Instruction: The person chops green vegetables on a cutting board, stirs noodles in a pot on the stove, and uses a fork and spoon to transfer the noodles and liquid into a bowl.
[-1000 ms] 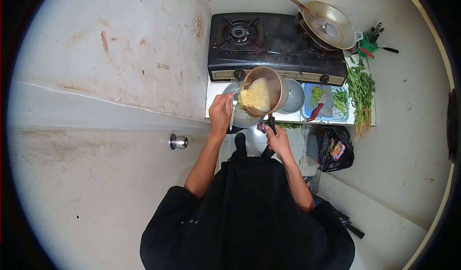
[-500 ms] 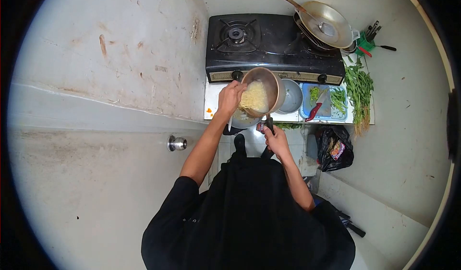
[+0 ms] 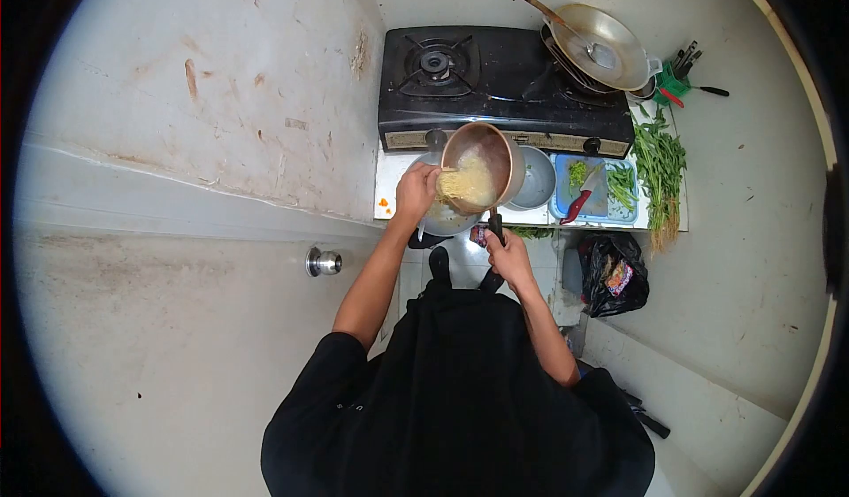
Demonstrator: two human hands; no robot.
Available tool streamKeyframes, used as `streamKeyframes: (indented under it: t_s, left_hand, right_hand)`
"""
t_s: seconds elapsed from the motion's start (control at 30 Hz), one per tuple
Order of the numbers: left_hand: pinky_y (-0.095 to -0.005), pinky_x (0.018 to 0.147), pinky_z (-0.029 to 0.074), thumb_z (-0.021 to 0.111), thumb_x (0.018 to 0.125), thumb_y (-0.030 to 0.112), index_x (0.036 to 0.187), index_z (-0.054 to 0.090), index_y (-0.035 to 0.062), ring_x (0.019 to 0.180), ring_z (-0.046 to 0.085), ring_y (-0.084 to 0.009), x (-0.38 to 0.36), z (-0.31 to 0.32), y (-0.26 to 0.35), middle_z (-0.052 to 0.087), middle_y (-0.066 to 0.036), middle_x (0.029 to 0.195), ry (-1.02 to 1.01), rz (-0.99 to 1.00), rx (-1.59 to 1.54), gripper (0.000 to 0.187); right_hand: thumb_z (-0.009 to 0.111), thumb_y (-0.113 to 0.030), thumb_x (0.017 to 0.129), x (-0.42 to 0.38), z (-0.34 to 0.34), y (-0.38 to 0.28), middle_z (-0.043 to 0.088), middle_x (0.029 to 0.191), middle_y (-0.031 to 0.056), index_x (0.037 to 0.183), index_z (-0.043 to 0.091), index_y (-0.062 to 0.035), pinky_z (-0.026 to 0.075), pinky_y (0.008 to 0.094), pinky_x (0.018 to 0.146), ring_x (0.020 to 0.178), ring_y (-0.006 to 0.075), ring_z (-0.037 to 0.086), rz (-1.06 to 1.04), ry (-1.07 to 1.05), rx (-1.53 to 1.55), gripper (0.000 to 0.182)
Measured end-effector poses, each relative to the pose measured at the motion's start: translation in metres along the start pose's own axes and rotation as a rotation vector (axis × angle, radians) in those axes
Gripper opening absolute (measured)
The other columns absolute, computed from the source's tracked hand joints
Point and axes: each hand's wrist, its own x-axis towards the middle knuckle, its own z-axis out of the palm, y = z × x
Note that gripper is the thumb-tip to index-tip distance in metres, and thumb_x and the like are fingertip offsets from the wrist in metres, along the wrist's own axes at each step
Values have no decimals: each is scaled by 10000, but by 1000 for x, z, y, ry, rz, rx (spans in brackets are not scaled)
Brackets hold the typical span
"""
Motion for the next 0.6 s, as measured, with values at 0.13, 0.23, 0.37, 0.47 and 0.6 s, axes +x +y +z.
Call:
streamKeyframes:
  t_s: [0.13,0.23,0.37,0.47,0.6]
  left_hand:
    - [-409,719,527,627,948,156,996,752,19,774,663,-339,-7,6,-8,675,-169,889,12,-37,-92,191]
    - [-394,688,523,647,936,131,989,748,-2,720,657,-317,-11,7,-10,675,-183,866,13,-56,-159,176]
    - [-380,676,522,658,934,126,992,745,-16,698,657,-292,-15,11,-16,678,-184,867,43,-31,-195,177]
    - [-365,681,524,664,933,125,1005,744,-23,695,655,-268,-17,10,-13,680,-177,861,12,-56,-243,183]
    - [-347,690,521,664,936,142,1007,744,-24,706,650,-250,-17,10,-16,685,-169,861,-10,-45,-257,197]
  right_hand:
    - [587,-273,1017,-1,-1,-1,498,658,-18,872,547,-50,359,269,417,511,77,481,2,5,-17,269]
    - [589,-274,1015,1,-1,2,502,660,-18,886,561,-44,365,268,419,513,79,485,11,1,-16,265]
    - [592,-276,1014,2,0,3,501,660,-19,910,575,-39,365,267,419,510,77,478,7,21,-37,259]
    - [597,-276,1013,4,-1,5,503,662,-19,930,583,-35,365,265,420,510,76,477,15,12,-4,255]
    - [600,-275,1012,5,0,4,505,665,-19,933,580,-34,365,261,419,511,74,477,20,15,-19,254]
